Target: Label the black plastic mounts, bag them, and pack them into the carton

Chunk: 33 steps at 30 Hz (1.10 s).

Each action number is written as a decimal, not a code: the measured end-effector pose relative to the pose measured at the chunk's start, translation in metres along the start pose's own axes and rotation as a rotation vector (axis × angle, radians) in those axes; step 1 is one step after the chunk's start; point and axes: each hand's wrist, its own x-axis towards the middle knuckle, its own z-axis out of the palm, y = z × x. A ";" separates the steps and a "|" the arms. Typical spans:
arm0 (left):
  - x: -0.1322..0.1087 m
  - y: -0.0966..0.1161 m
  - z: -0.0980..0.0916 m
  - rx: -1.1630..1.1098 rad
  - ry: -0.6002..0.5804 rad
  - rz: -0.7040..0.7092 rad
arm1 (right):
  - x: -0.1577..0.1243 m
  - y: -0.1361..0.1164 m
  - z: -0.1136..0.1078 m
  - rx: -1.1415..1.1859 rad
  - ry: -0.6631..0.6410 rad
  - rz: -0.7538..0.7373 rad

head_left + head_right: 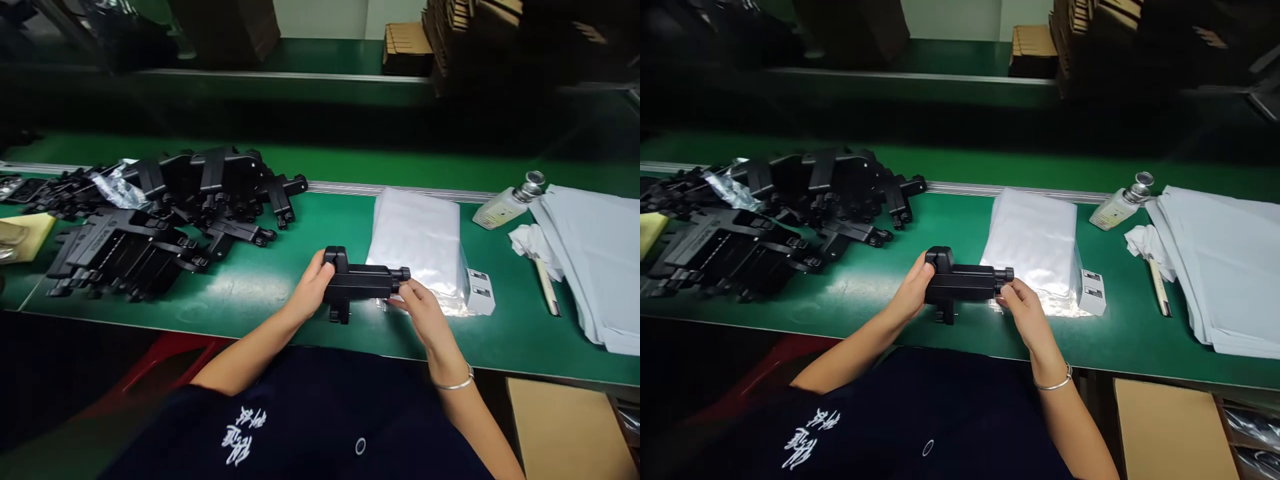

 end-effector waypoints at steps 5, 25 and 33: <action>0.000 0.002 -0.002 -0.028 -0.037 -0.009 | 0.003 0.002 0.007 0.029 -0.015 -0.034; 0.007 0.007 -0.003 -0.250 -0.067 0.062 | 0.010 0.004 0.013 0.006 0.214 -0.243; 0.029 0.012 0.000 -0.755 0.218 -0.456 | -0.004 -0.005 0.050 -0.081 -0.344 0.074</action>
